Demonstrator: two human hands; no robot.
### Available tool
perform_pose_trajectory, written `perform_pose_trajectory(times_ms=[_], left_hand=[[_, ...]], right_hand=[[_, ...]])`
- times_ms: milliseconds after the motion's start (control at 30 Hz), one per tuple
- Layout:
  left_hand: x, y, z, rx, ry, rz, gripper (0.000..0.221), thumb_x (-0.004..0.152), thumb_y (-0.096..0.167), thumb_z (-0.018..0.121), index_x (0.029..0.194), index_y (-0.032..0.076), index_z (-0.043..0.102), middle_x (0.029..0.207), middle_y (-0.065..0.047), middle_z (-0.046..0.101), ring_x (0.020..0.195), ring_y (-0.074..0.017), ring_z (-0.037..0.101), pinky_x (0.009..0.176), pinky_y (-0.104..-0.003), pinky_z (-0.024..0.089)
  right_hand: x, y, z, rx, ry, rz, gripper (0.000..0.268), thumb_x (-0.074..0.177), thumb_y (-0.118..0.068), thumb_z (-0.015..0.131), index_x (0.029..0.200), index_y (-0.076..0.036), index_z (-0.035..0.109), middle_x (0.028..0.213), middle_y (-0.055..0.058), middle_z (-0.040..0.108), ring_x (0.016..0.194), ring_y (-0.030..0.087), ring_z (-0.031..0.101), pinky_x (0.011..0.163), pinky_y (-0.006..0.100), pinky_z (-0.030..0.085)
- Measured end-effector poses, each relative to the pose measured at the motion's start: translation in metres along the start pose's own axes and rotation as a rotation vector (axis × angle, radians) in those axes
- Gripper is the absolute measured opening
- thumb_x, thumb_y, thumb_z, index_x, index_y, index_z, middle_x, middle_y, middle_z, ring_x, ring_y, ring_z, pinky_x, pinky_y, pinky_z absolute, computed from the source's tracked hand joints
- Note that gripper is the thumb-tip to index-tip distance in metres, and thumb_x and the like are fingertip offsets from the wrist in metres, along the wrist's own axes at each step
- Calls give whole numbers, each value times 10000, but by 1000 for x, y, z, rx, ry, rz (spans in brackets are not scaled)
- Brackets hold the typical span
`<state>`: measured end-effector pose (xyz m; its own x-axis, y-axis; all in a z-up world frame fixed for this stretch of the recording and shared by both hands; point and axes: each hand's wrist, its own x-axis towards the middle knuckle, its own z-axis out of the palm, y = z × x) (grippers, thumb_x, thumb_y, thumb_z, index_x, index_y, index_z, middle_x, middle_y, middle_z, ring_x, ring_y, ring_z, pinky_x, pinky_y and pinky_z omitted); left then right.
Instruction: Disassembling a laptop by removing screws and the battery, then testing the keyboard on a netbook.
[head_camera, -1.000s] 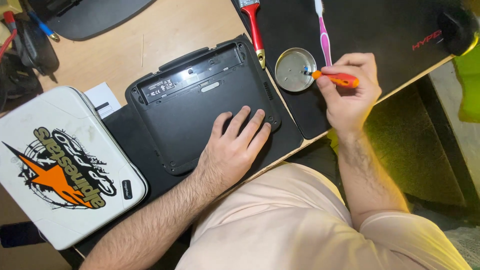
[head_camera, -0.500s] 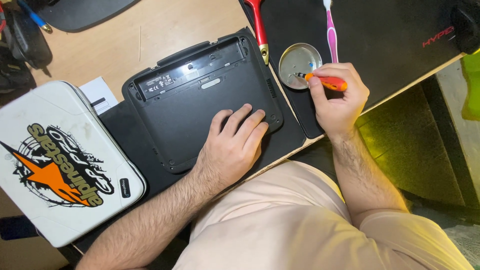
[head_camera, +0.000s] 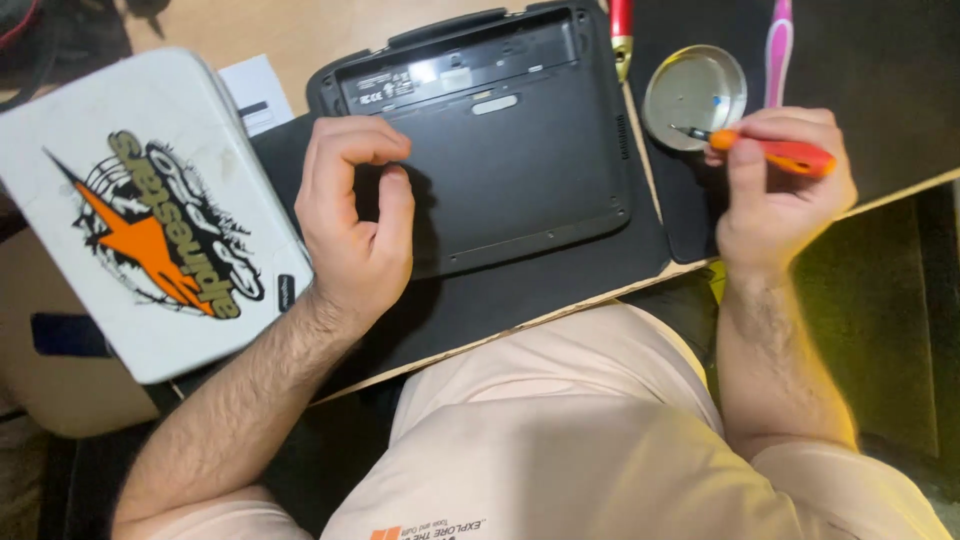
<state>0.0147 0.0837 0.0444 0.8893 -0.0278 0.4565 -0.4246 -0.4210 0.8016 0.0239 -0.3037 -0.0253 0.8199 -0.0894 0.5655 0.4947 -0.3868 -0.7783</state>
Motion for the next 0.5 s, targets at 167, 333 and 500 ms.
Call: perform_pose_trajectory(times_ms=[167, 333, 500], left_hand=[[-53, -4, -25, 76, -43, -52, 173, 1155, -59, 570, 1313, -10, 621, 1447, -258, 654, 1445, -492, 620, 1304, -627, 502], [-95, -21, -23, 125, -194, -23, 560, 1067, 0, 771, 1581, 17, 550, 1812, -293, 517, 1798, -603, 425, 1550, -807, 375], [-99, -27, -20, 121, -257, -43, 480, 1123, 34, 809, 1549, 2, 589, 1675, -240, 625, 1740, -523, 528, 1487, -723, 407]], right_hand=[[-27, -32, 25, 308, 16, 167, 370, 1268, -330, 784, 1262, -4, 609, 1178, 282, 629, 955, 325, 689, 750, 437, 722], [-40, -87, 64, 441, -206, 302, 319, 1193, -356, 757, 1166, -68, 623, 1155, 254, 687, 896, 301, 775, 800, 390, 805], [-41, -99, 104, 436, -480, 211, 449, 1125, 79, 800, 1354, -89, 452, 1146, 327, 768, 1032, 370, 837, 987, 423, 731]])
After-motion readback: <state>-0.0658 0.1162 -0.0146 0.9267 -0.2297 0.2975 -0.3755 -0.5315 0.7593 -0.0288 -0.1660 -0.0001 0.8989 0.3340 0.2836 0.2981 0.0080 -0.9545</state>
